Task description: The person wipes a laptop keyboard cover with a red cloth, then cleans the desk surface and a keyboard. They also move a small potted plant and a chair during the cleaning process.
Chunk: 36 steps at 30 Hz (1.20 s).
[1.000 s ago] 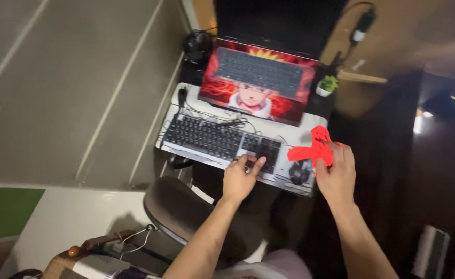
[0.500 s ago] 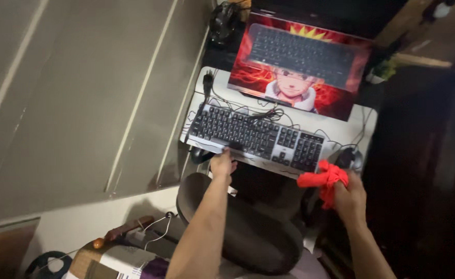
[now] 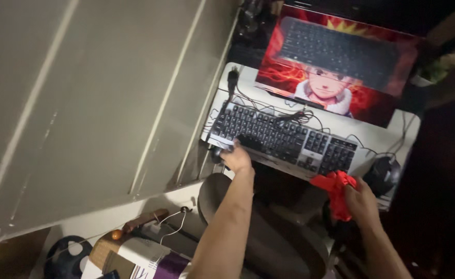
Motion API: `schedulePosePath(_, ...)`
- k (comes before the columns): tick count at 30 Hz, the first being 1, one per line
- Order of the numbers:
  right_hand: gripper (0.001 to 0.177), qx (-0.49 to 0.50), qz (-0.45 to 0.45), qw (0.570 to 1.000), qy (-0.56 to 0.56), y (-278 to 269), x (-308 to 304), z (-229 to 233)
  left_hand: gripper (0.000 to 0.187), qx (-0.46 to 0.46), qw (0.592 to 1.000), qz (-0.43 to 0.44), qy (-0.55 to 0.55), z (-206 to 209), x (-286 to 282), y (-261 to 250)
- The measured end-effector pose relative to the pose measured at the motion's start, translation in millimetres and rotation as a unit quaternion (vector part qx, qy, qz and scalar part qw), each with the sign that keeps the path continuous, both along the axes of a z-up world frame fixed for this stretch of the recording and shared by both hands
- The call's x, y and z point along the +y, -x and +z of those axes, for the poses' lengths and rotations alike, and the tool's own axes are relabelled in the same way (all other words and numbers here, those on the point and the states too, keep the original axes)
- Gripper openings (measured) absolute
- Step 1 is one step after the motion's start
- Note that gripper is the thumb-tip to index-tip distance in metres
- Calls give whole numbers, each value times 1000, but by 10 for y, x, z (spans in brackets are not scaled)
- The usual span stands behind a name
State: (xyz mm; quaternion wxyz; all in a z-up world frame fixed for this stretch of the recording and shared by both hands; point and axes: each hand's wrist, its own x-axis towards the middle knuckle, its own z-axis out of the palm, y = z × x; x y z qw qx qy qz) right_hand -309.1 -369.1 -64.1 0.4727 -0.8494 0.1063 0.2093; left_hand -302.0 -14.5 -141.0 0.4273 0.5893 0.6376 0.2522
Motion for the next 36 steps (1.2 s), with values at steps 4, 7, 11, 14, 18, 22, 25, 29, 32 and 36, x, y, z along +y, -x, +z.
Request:
schedulePosePath(4, 32, 19, -2, 999, 37, -61, -4, -29, 36, 21, 927, -254, -275, 616, 526, -146)
schedulePosePath(7, 37, -122, 54, 978, 160, -56, 22, -14, 34, 47, 839, -393, -373, 801, 929, -541)
schedulePosePath(11, 40, -181, 72, 962, 192, -88, 247, 98, 32, 158, 756, -495, -398, 678, 1279, -1054)
schedulePosePath(14, 37, -159, 81, 971, 157, -118, 509, 219, 26, 238, 707, -507, -431, 480, 1365, -1167)
schedulePosePath(18, 36, -194, 118, 962, 150, -247, 841, 341, 21, 238, 671, -538, -451, 339, 1340, -1196)
schedulePosePath(22, 30, -185, 134, 968, 99, -306, 1025, 402, 27, 297, 680, -509, -437, 360, 1345, -1103)
schedulePosePath(25, 29, -154, 137, 976, 69, -300, 1106, 405, 28, 348, 663, -522, -409, 352, 1375, -1001)
schedulePosePath(29, 37, -163, 148, 975, 26, -253, 1203, 377, 26, 389, 608, -549, -421, 199, 1433, -951)
schedulePosePath(32, 31, -163, 149, 975, 5, -177, 1276, 351, 22, 408, 569, -573, -426, 70, 1442, -954)
schedulePosePath(36, 31, -122, 140, 983, 8, -186, 1350, 314, 21, 406, 578, -571, -418, 122, 1461, -964)
